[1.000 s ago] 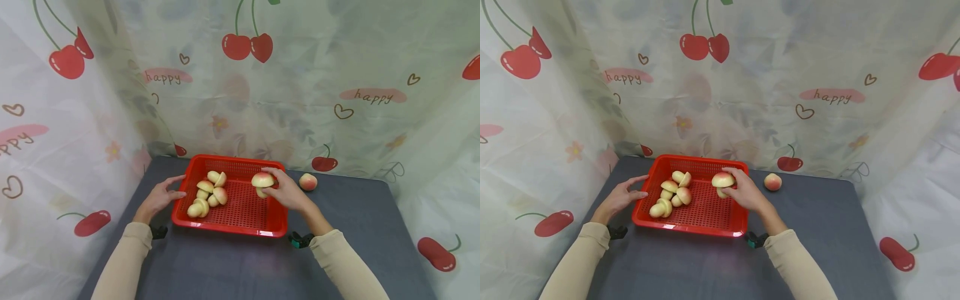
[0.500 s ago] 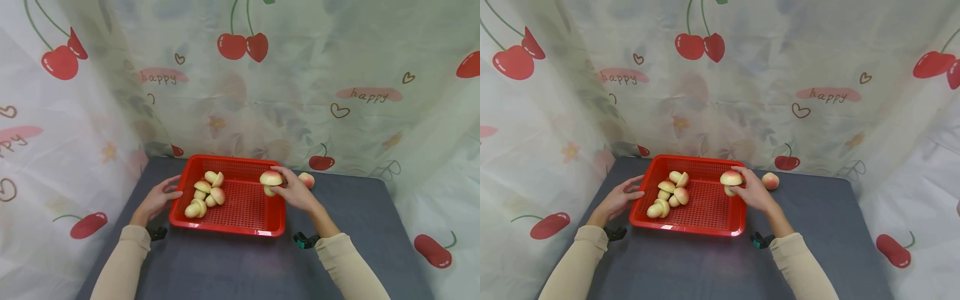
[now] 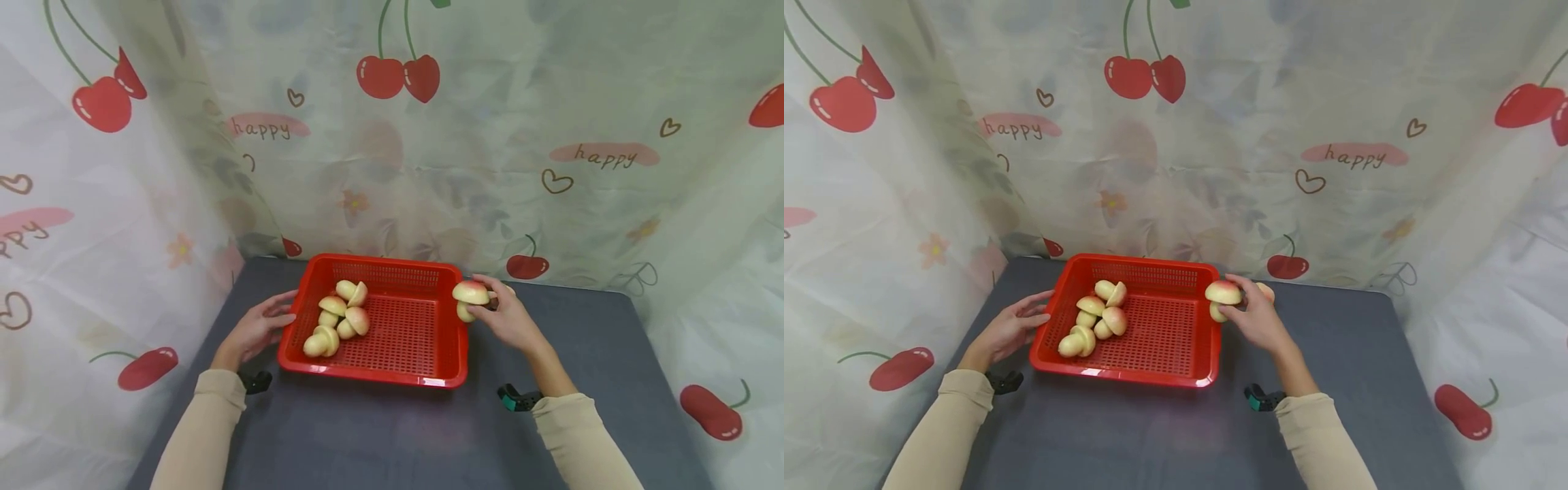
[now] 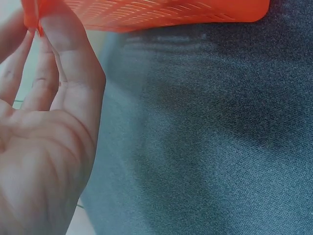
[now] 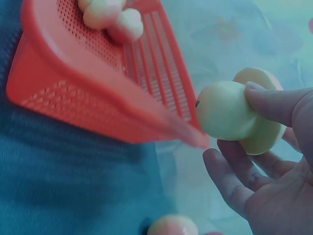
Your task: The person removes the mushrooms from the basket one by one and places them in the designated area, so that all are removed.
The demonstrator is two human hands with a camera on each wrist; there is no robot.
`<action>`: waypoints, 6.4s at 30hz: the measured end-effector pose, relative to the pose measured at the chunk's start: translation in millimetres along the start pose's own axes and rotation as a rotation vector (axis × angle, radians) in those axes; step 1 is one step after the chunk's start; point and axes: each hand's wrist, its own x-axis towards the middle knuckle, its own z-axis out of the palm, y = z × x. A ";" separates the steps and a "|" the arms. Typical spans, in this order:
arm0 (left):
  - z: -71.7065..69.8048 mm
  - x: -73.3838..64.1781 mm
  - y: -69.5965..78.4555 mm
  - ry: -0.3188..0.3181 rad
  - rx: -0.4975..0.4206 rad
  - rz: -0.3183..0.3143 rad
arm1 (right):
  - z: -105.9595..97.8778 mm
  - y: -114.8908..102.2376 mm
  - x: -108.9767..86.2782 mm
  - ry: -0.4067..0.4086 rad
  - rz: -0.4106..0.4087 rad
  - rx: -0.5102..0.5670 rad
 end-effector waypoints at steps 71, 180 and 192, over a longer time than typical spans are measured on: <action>1.4 1.9 1.3 0.015 0.016 0.001 | -55.0 141.9 -9.2 0.206 0.402 -0.012; 0.7 -0.6 -2.7 0.007 0.000 0.002 | 61.2 -35.5 15.6 0.015 -0.249 -0.818; 2.4 0.4 -5.8 0.019 0.010 0.008 | 85.6 -54.3 23.9 -0.055 -0.293 -0.804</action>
